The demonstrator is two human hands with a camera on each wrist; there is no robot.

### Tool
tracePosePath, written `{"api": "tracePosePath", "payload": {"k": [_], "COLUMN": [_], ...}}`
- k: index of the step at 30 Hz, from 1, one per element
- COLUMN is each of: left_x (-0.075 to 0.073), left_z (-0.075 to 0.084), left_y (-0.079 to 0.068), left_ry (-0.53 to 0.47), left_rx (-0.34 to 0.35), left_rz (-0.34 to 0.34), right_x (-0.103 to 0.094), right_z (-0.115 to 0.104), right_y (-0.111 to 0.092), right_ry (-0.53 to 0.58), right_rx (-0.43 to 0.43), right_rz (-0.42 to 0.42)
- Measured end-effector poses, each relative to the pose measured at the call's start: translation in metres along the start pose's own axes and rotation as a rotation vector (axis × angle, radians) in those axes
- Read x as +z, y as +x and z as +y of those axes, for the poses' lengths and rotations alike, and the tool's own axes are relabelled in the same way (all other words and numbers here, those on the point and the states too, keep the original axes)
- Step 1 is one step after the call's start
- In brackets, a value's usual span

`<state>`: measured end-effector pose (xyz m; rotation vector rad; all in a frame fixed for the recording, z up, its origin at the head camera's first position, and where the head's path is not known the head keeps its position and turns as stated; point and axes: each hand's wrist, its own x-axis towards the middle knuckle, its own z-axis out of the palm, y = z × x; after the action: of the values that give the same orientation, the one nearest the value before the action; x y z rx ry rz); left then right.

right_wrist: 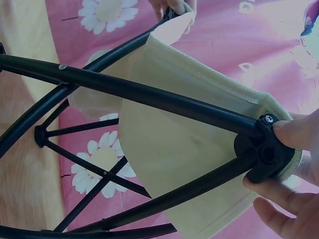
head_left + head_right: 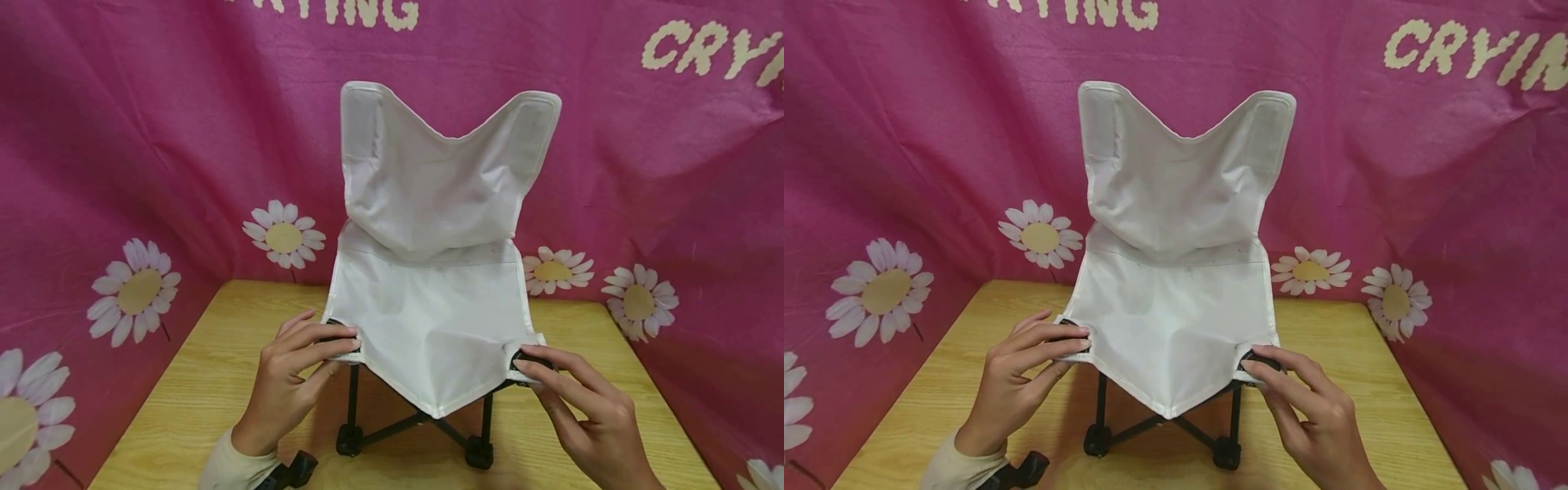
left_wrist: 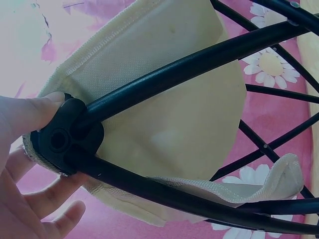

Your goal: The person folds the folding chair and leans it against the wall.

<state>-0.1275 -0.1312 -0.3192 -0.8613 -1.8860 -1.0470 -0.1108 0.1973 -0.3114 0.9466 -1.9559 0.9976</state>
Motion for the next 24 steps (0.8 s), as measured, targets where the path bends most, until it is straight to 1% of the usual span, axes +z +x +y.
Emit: {"api": "tracePosePath", "payload": {"k": [7, 18, 24], "left_x": [0.0013, 0.0020, 0.0033], "left_z": [0.0027, 0.0031, -0.0005], "left_y": [0.0019, 0.0025, 0.0011], "left_ry": [-0.010, -0.009, -0.003], "left_rx": [0.006, 0.024, 0.034], "left_rz": [0.003, 0.016, 0.017], "right_x": [-0.0010, -0.0002, 0.0002], "right_z": [-0.0018, -0.0013, -0.0032], "right_y": [0.0004, 0.0018, 0.0036], "right_ry": [-0.006, 0.010, 0.017], "right_rx": [0.011, -0.009, -0.020], "right_rz": [-0.001, -0.002, 0.008]}}
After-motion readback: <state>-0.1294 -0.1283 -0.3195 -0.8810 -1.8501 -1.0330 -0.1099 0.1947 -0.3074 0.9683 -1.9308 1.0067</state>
